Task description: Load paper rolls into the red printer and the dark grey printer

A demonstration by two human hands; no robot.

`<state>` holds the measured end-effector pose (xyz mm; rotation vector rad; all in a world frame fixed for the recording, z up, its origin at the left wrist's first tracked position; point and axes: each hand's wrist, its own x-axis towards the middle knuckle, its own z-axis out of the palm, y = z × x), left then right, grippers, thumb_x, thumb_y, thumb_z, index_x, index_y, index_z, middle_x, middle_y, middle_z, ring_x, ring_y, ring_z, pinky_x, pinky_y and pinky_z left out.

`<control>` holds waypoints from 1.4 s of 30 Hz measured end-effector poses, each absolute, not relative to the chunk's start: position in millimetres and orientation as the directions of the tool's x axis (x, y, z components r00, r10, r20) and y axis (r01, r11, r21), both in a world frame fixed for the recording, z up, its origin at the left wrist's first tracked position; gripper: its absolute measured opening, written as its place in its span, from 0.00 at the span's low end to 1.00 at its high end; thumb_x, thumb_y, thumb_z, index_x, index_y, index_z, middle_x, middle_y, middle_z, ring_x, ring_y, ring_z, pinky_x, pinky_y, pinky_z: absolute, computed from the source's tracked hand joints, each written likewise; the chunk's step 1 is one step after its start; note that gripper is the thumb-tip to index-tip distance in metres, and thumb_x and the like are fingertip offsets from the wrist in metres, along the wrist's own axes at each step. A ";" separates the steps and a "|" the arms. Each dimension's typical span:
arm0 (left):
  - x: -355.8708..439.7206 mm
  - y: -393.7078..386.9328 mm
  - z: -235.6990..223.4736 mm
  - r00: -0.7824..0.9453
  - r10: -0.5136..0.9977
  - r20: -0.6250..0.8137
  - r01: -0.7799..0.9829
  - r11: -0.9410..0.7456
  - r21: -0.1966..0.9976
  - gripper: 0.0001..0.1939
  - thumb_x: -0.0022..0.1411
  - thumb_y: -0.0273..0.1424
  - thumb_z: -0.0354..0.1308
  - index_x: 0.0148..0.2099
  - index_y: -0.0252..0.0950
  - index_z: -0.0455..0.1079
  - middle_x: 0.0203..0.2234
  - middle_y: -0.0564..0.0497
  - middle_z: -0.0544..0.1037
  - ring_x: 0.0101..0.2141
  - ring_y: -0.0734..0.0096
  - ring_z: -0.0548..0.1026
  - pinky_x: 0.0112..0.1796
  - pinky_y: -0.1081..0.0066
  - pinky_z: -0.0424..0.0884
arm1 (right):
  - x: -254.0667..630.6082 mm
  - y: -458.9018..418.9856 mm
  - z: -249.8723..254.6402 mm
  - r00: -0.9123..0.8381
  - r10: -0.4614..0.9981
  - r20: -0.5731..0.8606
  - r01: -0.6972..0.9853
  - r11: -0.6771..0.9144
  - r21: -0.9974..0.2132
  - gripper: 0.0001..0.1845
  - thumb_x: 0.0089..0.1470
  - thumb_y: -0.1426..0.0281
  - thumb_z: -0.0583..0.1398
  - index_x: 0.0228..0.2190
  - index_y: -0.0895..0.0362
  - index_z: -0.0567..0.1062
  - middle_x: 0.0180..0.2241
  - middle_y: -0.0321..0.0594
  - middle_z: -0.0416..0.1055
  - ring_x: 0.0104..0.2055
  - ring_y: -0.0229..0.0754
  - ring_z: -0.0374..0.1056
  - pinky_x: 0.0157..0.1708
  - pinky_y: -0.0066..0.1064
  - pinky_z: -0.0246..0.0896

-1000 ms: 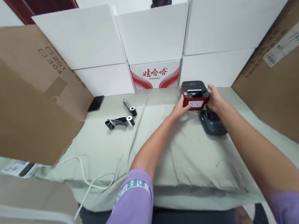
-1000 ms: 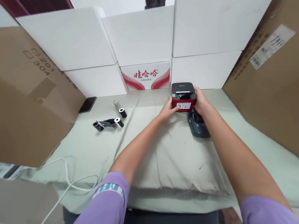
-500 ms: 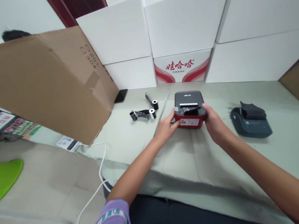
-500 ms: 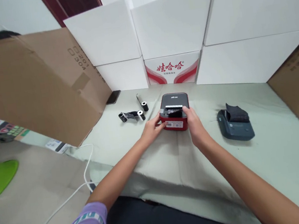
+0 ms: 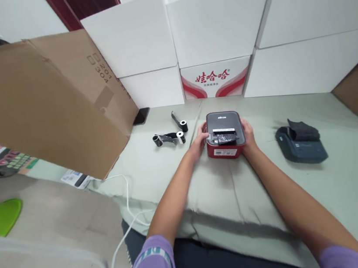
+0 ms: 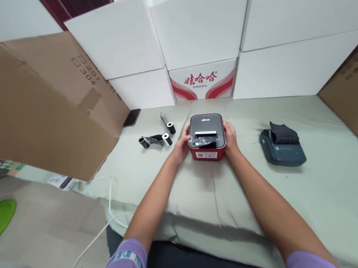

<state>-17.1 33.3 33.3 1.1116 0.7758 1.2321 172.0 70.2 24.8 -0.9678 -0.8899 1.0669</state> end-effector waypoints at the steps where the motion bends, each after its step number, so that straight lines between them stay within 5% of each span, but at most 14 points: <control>1: -16.6 30.4 30.1 0.225 0.968 0.110 -0.377 -0.017 0.926 0.38 0.54 0.35 0.57 0.68 0.43 0.59 0.68 0.50 0.63 0.69 0.54 0.58 0.65 0.57 0.58 | 171.4 69.6 20.4 0.277 0.950 0.145 -0.264 0.220 -0.939 0.20 0.49 0.46 0.62 0.29 0.51 0.72 0.32 0.36 0.72 0.43 0.46 0.68 0.43 0.37 0.66; 12: -6.6 19.3 37.1 0.162 0.986 0.028 -0.305 0.023 0.952 0.40 0.56 0.32 0.51 0.71 0.42 0.53 0.66 0.51 0.68 0.64 0.59 0.68 0.60 0.62 0.67 | 173.4 68.2 13.0 0.297 0.941 0.164 -0.193 0.227 -0.955 0.19 0.49 0.48 0.60 0.28 0.50 0.71 0.32 0.37 0.71 0.43 0.47 0.66 0.47 0.39 0.65; 42: 4.7 10.0 31.2 0.037 0.997 0.065 -0.333 -0.049 0.942 0.36 0.63 0.31 0.47 0.73 0.42 0.55 0.67 0.53 0.68 0.65 0.62 0.67 0.63 0.62 0.64 | 171.8 57.9 21.8 0.269 0.953 0.143 -0.241 0.210 -0.948 0.20 0.47 0.51 0.62 0.35 0.52 0.74 0.38 0.36 0.75 0.45 0.45 0.70 0.48 0.37 0.66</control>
